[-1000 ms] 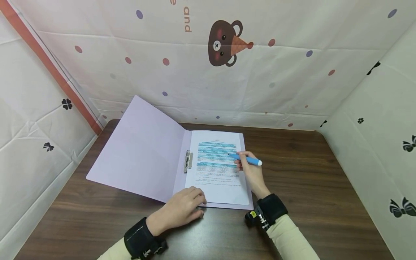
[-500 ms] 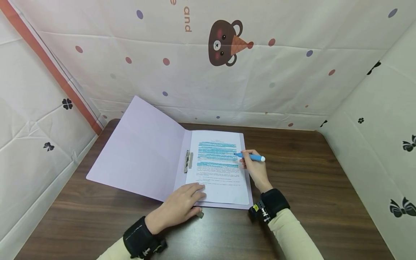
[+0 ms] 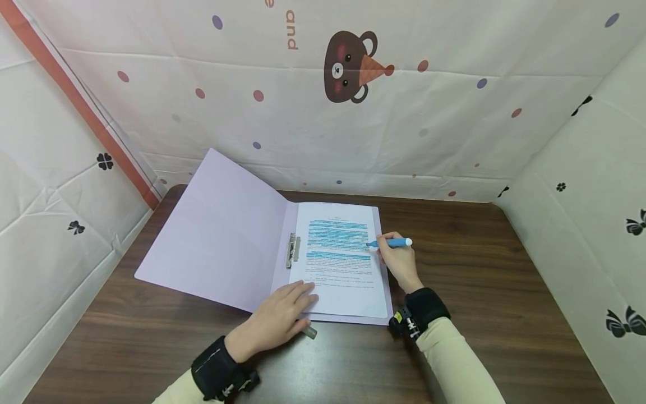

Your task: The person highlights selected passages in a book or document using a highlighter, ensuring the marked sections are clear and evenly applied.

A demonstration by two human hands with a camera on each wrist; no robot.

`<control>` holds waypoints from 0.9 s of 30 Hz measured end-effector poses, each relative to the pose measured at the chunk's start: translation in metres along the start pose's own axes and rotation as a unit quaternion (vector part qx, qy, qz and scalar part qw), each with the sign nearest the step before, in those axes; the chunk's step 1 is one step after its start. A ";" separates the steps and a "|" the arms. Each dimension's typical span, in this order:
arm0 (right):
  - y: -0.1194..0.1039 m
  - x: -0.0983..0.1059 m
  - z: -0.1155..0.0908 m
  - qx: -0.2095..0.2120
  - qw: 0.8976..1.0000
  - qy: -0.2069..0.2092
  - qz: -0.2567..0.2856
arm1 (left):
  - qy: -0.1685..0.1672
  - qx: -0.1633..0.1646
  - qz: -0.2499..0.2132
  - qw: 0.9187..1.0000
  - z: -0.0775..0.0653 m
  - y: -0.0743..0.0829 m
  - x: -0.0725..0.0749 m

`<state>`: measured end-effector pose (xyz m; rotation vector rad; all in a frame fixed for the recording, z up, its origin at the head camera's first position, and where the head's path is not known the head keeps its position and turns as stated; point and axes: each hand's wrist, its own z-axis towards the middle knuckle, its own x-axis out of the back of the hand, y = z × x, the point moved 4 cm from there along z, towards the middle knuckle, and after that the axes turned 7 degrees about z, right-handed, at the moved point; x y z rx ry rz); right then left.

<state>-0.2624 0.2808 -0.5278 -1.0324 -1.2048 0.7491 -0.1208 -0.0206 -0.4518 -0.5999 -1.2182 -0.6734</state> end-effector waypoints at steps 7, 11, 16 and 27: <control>0.000 0.002 0.000 0.016 0.999 0.006 -0.042 | -0.012 0.015 -0.006 1.000 0.000 -0.003 0.000; 0.000 0.001 0.002 0.032 0.996 0.011 -0.081 | -0.016 0.023 0.004 1.000 0.001 -0.006 -0.001; 0.004 0.001 0.005 0.034 0.994 0.012 -0.103 | -0.010 0.040 0.024 0.999 0.001 -0.009 -0.001; -0.013 0.000 -0.004 0.042 0.993 -0.004 -0.110 | -0.028 0.072 0.061 0.995 -0.003 -0.016 -0.003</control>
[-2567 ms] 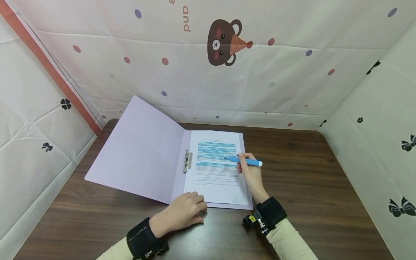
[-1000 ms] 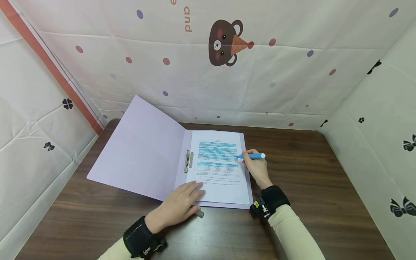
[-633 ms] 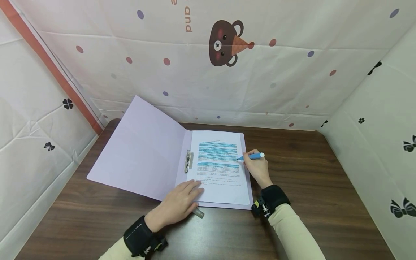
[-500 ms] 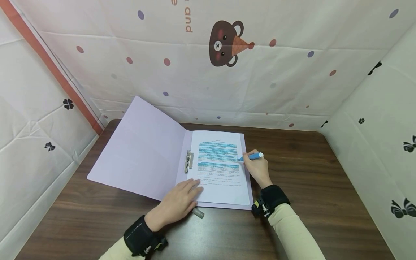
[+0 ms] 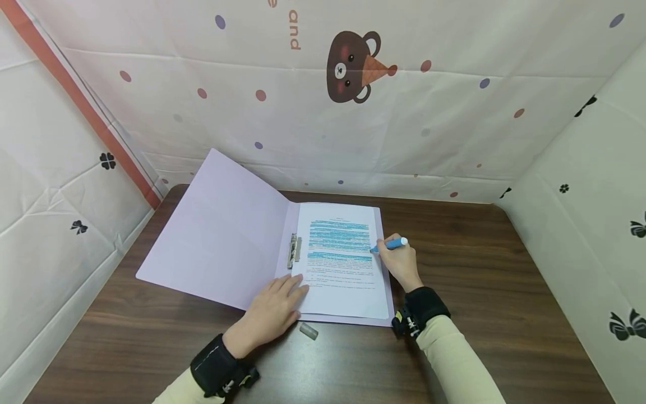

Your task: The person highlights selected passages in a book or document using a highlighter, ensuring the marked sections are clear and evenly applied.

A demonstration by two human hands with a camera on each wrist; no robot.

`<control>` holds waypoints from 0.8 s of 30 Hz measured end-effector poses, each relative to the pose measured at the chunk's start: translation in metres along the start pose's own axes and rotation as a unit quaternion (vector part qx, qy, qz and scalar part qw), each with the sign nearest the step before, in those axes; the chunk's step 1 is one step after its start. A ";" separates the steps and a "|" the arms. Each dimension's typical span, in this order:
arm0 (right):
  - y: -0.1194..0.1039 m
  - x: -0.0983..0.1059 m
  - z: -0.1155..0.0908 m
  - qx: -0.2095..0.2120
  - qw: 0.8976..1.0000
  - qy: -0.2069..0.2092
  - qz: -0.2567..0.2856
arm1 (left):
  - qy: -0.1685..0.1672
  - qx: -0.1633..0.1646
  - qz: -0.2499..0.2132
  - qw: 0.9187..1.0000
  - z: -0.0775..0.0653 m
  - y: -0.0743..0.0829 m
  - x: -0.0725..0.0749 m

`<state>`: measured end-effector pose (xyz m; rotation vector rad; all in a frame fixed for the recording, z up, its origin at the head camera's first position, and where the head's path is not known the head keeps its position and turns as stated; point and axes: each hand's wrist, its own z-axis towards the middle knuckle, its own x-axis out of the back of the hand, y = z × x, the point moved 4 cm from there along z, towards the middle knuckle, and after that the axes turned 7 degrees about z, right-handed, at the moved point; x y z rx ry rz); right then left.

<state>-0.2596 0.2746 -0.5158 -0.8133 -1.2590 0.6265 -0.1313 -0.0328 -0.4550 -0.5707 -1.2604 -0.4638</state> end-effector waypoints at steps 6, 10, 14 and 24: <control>0.011 -0.005 0.006 0.006 1.000 0.003 -0.003 | -0.010 0.006 0.012 1.000 -0.002 -0.002 -0.003; 0.008 -0.006 0.005 0.014 1.000 -0.001 -0.001 | -0.012 0.010 0.014 1.000 -0.003 -0.004 -0.006; 0.008 -0.007 0.006 0.012 1.000 -0.004 -0.013 | -0.010 0.014 0.017 1.000 -0.004 -0.005 -0.008; 0.000 -0.007 0.006 0.012 1.000 -0.022 -0.019 | 0.002 0.016 0.020 1.000 -0.004 -0.006 -0.010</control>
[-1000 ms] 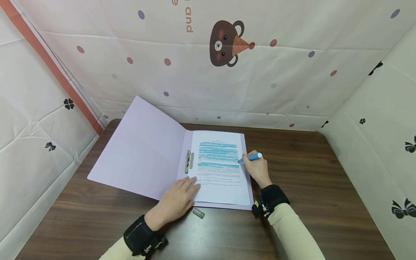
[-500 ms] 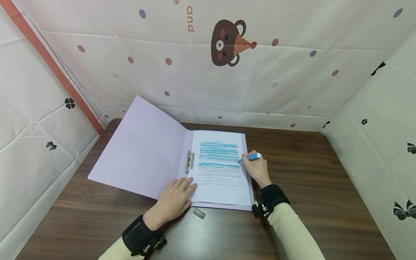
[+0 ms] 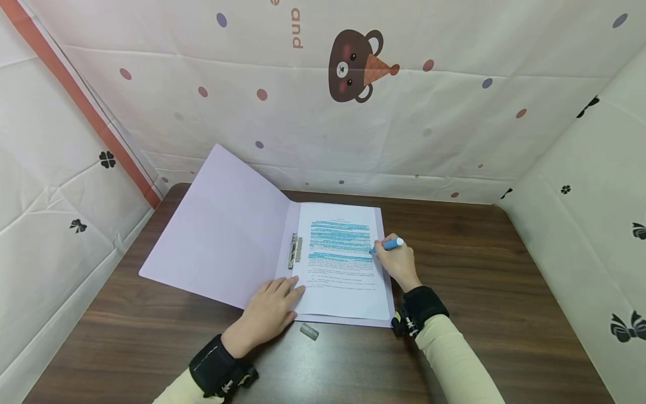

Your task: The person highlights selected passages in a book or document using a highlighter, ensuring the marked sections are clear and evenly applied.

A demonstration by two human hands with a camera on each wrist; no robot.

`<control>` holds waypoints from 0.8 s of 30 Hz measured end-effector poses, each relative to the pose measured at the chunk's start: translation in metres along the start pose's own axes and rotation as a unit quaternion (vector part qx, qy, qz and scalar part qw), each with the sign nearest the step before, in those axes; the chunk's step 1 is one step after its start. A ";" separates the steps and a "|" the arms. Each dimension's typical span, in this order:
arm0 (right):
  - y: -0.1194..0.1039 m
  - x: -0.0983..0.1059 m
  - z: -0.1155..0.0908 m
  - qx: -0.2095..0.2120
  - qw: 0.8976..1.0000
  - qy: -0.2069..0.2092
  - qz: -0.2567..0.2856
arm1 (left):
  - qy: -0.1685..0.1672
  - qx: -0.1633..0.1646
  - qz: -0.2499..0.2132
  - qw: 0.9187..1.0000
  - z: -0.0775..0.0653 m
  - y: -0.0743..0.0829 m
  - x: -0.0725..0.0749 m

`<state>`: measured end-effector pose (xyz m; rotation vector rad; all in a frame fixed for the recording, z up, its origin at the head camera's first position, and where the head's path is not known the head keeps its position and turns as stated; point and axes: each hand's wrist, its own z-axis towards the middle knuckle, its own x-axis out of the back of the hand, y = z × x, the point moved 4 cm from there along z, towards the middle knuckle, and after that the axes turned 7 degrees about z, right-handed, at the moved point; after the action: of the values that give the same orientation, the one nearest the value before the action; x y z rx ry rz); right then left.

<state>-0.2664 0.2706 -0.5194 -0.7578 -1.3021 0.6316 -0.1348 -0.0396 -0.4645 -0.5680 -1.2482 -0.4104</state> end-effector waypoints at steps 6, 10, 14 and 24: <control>0.011 -0.004 0.005 -0.001 0.999 0.025 -0.020 | 0.014 -0.004 0.006 1.000 0.000 0.000 0.001; 0.012 -0.004 0.005 0.002 1.000 0.026 -0.014 | -0.002 -0.003 0.005 1.000 0.001 0.000 0.001; 0.011 -0.003 0.005 0.006 0.999 0.026 -0.017 | -0.013 -0.001 0.007 1.000 0.001 0.000 0.001; 0.014 -0.003 0.004 0.012 0.999 0.029 -0.014 | -0.001 -0.004 0.017 1.000 0.001 -0.001 0.001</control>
<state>-0.2711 0.2776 -0.5314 -0.7308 -1.2472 0.5971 -0.1356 -0.0396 -0.4634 -0.5954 -1.2372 -0.3871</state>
